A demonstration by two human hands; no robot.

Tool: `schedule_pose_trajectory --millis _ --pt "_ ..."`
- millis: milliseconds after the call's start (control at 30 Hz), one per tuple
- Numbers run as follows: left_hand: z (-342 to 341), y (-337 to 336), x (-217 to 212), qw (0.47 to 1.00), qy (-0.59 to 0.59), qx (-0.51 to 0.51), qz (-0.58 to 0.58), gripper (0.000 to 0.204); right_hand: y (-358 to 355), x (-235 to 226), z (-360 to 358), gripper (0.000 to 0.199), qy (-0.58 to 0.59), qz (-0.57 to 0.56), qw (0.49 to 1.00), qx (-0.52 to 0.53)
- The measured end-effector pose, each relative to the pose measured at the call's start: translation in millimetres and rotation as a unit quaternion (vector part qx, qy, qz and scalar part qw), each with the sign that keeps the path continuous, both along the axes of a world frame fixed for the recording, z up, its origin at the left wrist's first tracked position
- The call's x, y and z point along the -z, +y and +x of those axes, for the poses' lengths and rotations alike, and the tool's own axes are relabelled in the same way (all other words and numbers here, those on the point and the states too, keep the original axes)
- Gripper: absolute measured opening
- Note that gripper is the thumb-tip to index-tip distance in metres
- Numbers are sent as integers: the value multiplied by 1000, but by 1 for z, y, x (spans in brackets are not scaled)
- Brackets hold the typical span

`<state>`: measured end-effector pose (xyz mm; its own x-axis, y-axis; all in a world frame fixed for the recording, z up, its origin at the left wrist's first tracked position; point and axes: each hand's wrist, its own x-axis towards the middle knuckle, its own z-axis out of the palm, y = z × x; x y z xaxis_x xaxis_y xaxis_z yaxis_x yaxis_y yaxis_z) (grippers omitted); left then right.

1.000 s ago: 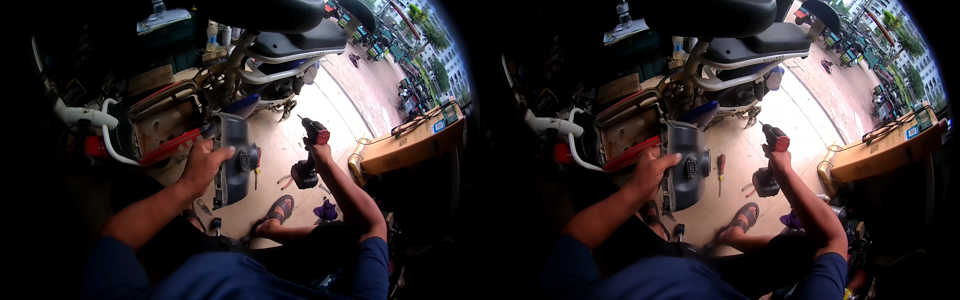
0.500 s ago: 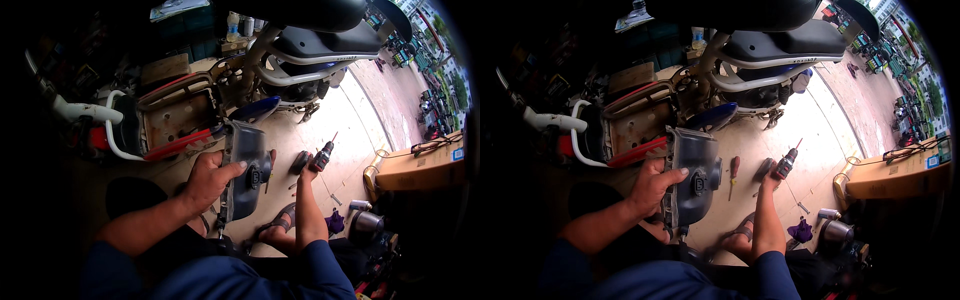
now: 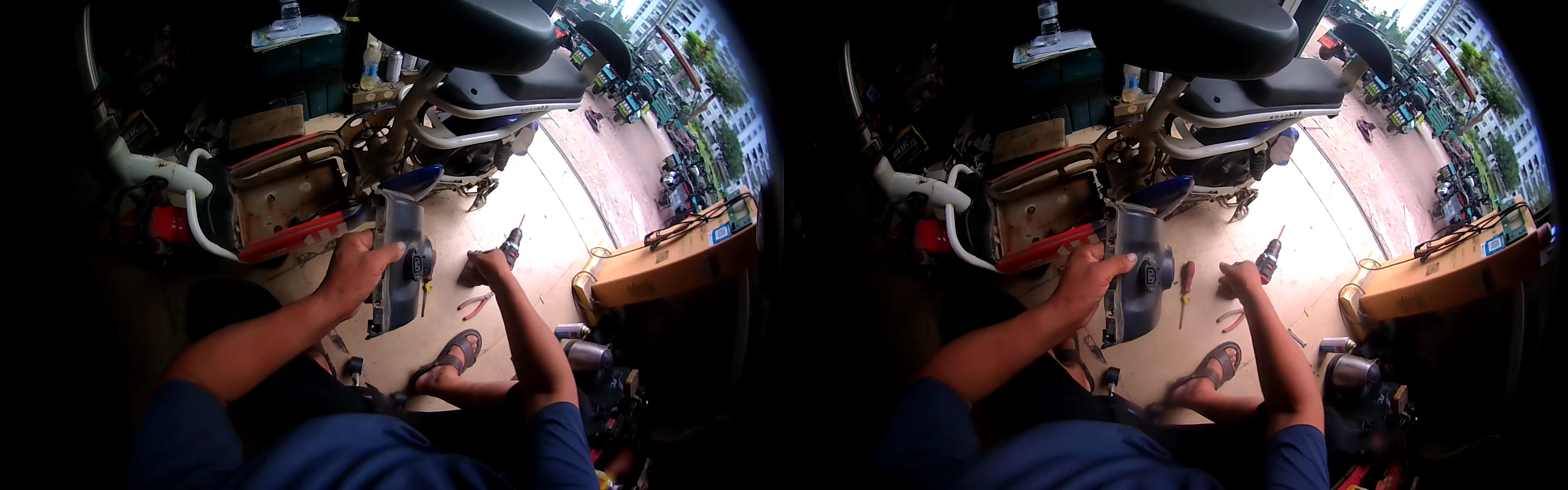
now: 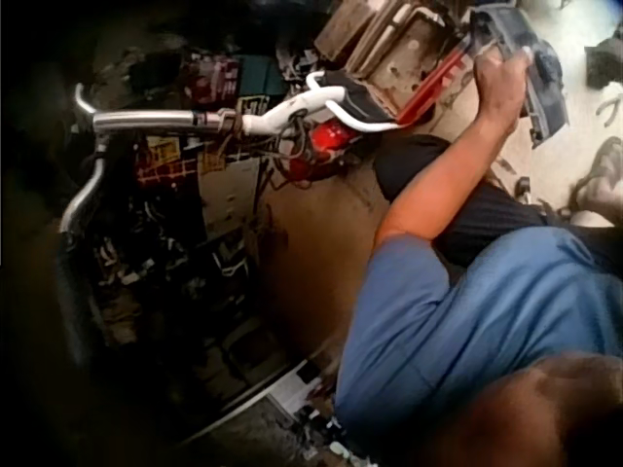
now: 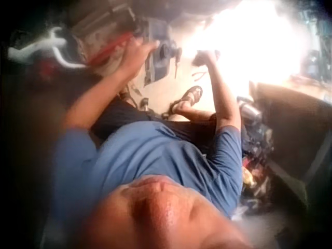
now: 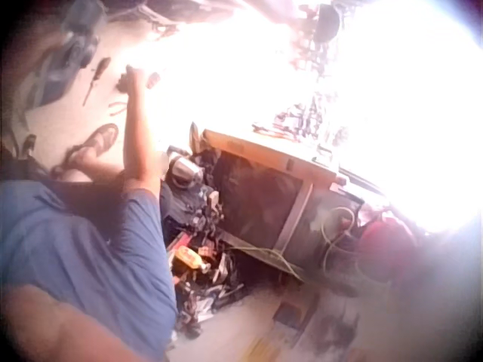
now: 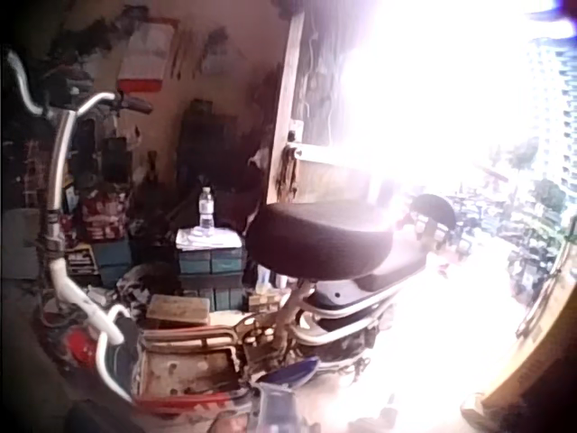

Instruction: The person removes a screw from a plastic side cover of a motorcycle using a screwdriver and then detaches the cover by hand. They subsequently use an electric drill to remove a smaller component from the detached plastic piece.

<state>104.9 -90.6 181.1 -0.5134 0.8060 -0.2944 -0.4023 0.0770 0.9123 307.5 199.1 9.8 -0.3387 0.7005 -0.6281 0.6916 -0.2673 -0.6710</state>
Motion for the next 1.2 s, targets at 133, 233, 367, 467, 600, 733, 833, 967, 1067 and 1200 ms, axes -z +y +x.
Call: schedule_pose_trajectory --millis 133,233,367,467,600,733,833,967,1067,1200 --pt "6 0 -6 1000 -13 5 28 13 -69 -175 -34 54 105 66 982 -142" --pt "13 5 2 999 41 -9 14 23 -125 -233 -35 63 142 82 957 -240" --pt "23 11 13 998 14 0 61 23 -162 -232 -34 59 106 258 916 -289" --pt "25 10 16 999 17 2 49 23 -166 -229 -34 45 86 329 899 -276" --pt "24 7 24 999 45 16 25 18 -171 -227 -40 34 72 363 887 -277" --pt "21 4 22 998 68 18 -7 16 -175 -232 -42 33 79 348 903 -239" --pt "23 2 4 1000 9 -17 2 22 -171 -240 -40 36 81 347 909 -216" --pt "23 5 21 992 -102 -34 63 20 -150 -243 -25 28 149 262 932 -201" --pt "15 11 32 981 -165 -37 92 18 -140 -249 -14 26 202 228 929 -210" --pt "22 16 19 952 -283 -25 114 20 -136 -254 -3 23 219 162 944 -184"
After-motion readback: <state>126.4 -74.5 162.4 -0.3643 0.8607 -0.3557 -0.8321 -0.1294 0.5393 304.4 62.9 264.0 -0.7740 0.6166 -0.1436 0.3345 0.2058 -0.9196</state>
